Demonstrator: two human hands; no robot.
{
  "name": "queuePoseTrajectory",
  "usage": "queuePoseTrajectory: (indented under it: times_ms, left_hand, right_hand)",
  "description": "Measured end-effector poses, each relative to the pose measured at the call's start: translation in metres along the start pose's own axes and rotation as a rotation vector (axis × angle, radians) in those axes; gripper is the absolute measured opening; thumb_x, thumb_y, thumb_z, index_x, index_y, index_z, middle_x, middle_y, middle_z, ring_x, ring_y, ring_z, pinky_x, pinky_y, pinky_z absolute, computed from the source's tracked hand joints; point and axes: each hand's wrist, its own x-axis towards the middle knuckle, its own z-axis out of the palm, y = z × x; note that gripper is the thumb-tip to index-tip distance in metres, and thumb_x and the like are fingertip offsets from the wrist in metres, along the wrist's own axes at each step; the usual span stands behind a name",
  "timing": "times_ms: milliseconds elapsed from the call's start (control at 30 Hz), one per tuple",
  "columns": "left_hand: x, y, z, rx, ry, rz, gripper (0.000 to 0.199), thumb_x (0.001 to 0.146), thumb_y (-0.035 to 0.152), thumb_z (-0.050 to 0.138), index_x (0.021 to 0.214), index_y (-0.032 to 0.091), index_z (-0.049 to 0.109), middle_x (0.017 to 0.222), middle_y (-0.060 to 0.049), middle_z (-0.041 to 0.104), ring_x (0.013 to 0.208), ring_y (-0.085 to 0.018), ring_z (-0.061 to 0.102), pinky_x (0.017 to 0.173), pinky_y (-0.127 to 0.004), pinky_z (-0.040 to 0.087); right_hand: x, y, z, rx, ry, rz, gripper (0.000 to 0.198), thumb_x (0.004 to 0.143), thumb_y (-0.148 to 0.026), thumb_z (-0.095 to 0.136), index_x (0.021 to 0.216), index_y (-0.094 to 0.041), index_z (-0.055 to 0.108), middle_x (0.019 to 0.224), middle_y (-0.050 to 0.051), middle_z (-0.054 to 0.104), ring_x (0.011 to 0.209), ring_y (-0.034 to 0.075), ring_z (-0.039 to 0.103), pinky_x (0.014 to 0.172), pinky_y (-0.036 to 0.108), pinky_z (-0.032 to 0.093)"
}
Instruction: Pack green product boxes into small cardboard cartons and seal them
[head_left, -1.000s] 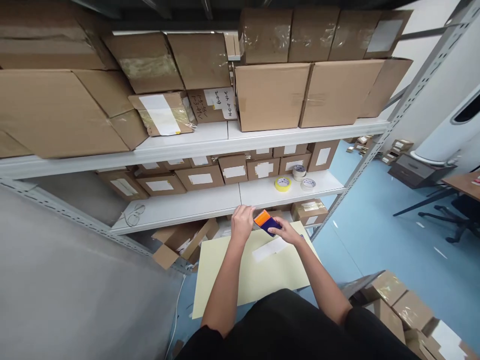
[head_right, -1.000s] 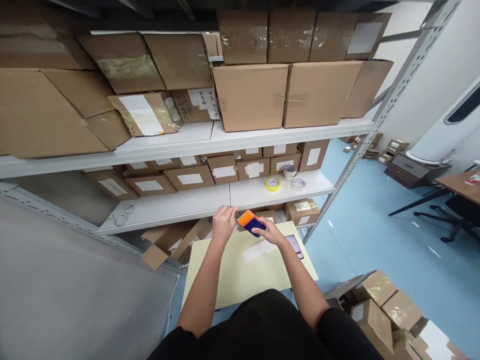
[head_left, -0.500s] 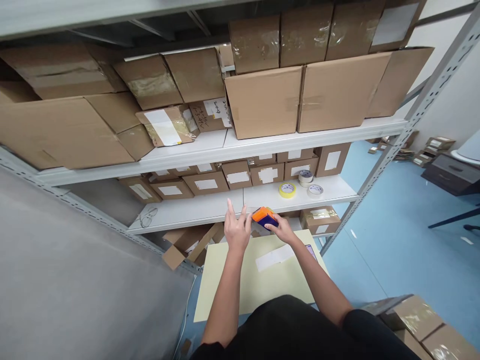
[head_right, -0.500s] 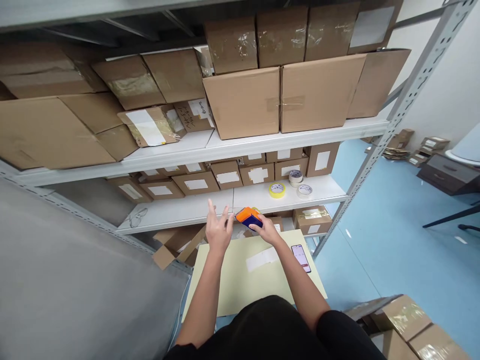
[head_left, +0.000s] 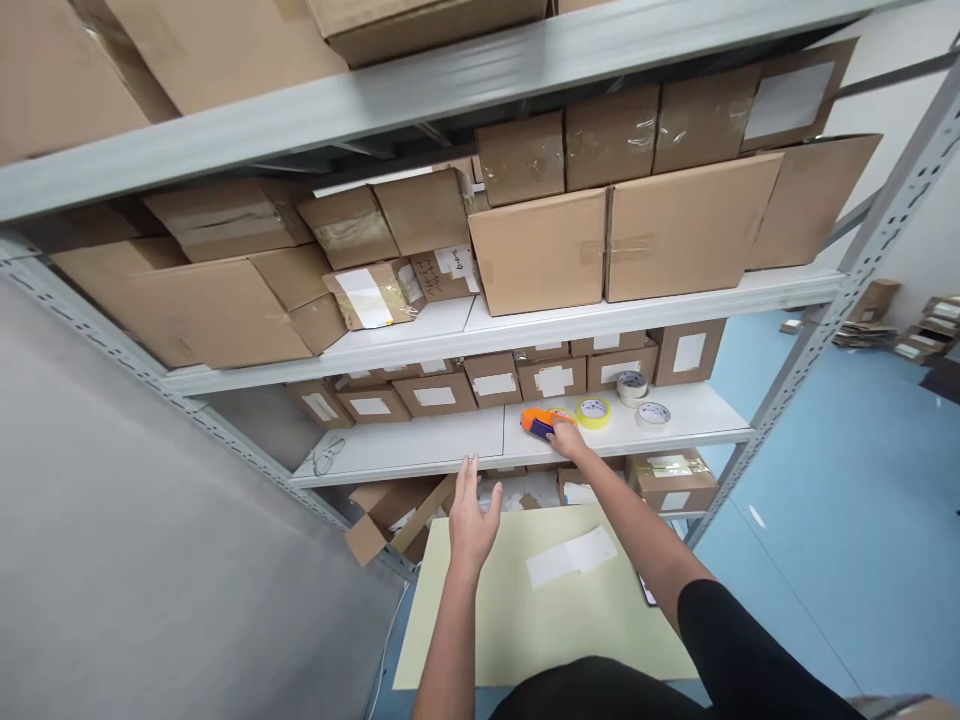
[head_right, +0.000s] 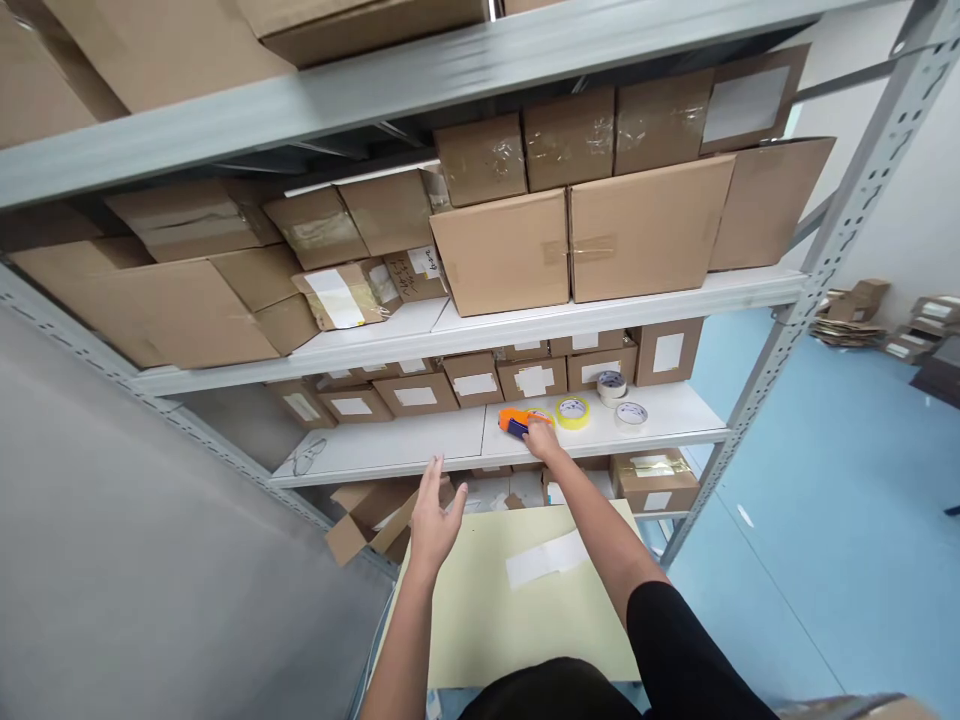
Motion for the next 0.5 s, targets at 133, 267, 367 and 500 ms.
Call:
queuePoseTrajectory:
  times_ms: [133, 267, 367, 500]
  left_hand:
    - [-0.009, -0.011, -0.004, 0.041, -0.001, -0.018, 0.059, 0.100, 0.042, 0.054, 0.157, 0.031, 0.043, 0.165, -0.011, 0.040, 0.126, -0.029, 0.065, 0.099, -0.042, 0.058]
    - [-0.015, -0.023, -0.014, 0.065, 0.016, -0.027, 0.057, 0.101, 0.043, 0.053, 0.155, 0.029, 0.047, 0.163, -0.011, 0.044, 0.139, -0.030, 0.056, 0.108, -0.046, 0.053]
    - [-0.021, -0.037, -0.019, 0.093, 0.036, -0.022, 0.053, 0.100, 0.043, 0.053, 0.151, 0.025, 0.052, 0.155, -0.012, 0.053, 0.143, -0.030, 0.051, 0.116, -0.050, 0.045]
    - [-0.033, -0.055, -0.019, 0.145, 0.056, -0.073, 0.050, 0.099, 0.043, 0.053, 0.144, 0.022, 0.059, 0.147, -0.014, 0.061, 0.141, -0.032, 0.053, 0.119, -0.056, 0.041]
  right_hand:
    - [0.013, -0.002, 0.009, -0.067, -0.023, -0.004, 0.028, 0.095, -0.020, 0.059, 0.119, -0.009, 0.068, 0.111, 0.020, 0.075, 0.113, 0.031, 0.064, 0.107, 0.039, 0.035]
    - [0.008, -0.003, 0.019, -0.076, 0.080, 0.015, 0.041, 0.093, -0.022, 0.061, 0.133, -0.012, 0.062, 0.131, 0.022, 0.067, 0.129, 0.034, 0.052, 0.110, 0.045, 0.032]
    - [-0.006, -0.008, 0.027, 0.037, 0.280, -0.027, 0.051, 0.089, -0.024, 0.062, 0.140, -0.015, 0.059, 0.143, 0.020, 0.058, 0.134, 0.036, 0.047, 0.109, 0.049, 0.037]
    - [-0.040, -0.026, 0.040, 0.311, 0.386, -0.216, 0.053, 0.090, -0.032, 0.059, 0.141, -0.018, 0.060, 0.147, 0.017, 0.056, 0.136, 0.035, 0.049, 0.114, 0.052, 0.040]
